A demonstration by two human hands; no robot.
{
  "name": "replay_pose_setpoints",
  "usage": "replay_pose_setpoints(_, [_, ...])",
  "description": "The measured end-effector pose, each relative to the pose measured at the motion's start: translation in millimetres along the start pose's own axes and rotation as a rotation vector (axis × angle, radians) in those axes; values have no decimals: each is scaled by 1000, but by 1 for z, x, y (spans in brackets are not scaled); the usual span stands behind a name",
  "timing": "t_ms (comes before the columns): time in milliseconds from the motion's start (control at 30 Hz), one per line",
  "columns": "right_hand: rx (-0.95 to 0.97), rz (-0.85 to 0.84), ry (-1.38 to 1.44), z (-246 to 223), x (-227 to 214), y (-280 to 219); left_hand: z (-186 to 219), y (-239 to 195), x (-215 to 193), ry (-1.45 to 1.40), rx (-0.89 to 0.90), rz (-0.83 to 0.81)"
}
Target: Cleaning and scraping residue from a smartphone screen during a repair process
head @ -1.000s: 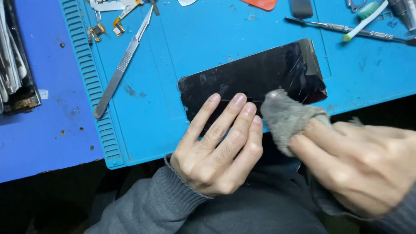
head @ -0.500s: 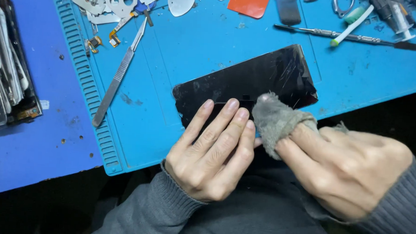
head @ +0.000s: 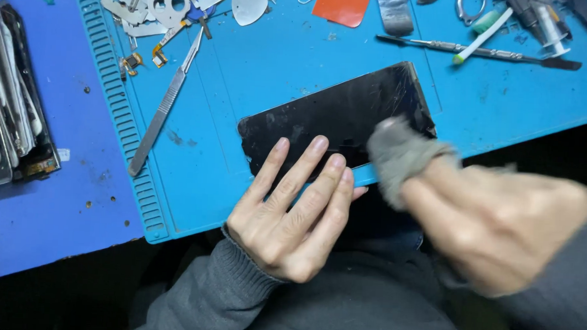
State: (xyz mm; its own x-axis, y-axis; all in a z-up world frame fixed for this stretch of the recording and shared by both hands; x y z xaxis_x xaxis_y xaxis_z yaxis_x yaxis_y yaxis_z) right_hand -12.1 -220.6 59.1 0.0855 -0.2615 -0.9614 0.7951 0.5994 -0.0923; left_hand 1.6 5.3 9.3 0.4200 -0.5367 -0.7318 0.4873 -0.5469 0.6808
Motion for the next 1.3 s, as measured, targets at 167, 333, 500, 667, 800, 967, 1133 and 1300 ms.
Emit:
replay_pose_setpoints(167, [25, -47, -148, 10, -2, -4, 2, -2, 2, 20, -32, 8])
replay_pose_setpoints(333, [-45, 118, 78, -7, 0, -1, 4, 2, 1, 22, -53, 18])
replay_pose_setpoints(500, [17, -1, -72, -2, 3, -3, 19, 7, 3, 9, -142, 19])
replay_pose_setpoints(667, [-55, 82, 158, 9, 6, -12, 37, 24, 9, 136, -384, -119])
replay_pose_setpoints(800, [-11, 160, 202, 12, 7, -9, 46, 50, 30, 205, -409, -74])
replay_pose_setpoints(967, [-96, 273, 334, 13, 13, 1, 44, 62, 40, 189, -456, -62])
replay_pose_setpoints(1133, [-127, 233, 364, 16, 13, 5, 47, 61, 49, 110, -450, 13])
replay_pose_setpoints(1300, [-136, 234, 318, 15, 12, 6, 43, 56, 45, 81, -367, -49])
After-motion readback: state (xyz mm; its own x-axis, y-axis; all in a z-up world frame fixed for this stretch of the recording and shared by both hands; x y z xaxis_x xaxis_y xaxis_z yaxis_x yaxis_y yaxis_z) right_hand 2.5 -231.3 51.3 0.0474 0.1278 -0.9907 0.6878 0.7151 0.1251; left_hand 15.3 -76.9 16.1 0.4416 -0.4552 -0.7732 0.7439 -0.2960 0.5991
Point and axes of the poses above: each hand's wrist, its own y-axis towards the middle knuckle, its own x-axis out of the palm, z = x × y, the point moved 1 cm from there along y, towards the middle knuckle, and after that the axes turned 6 degrees about y, right-handed, at the moved point
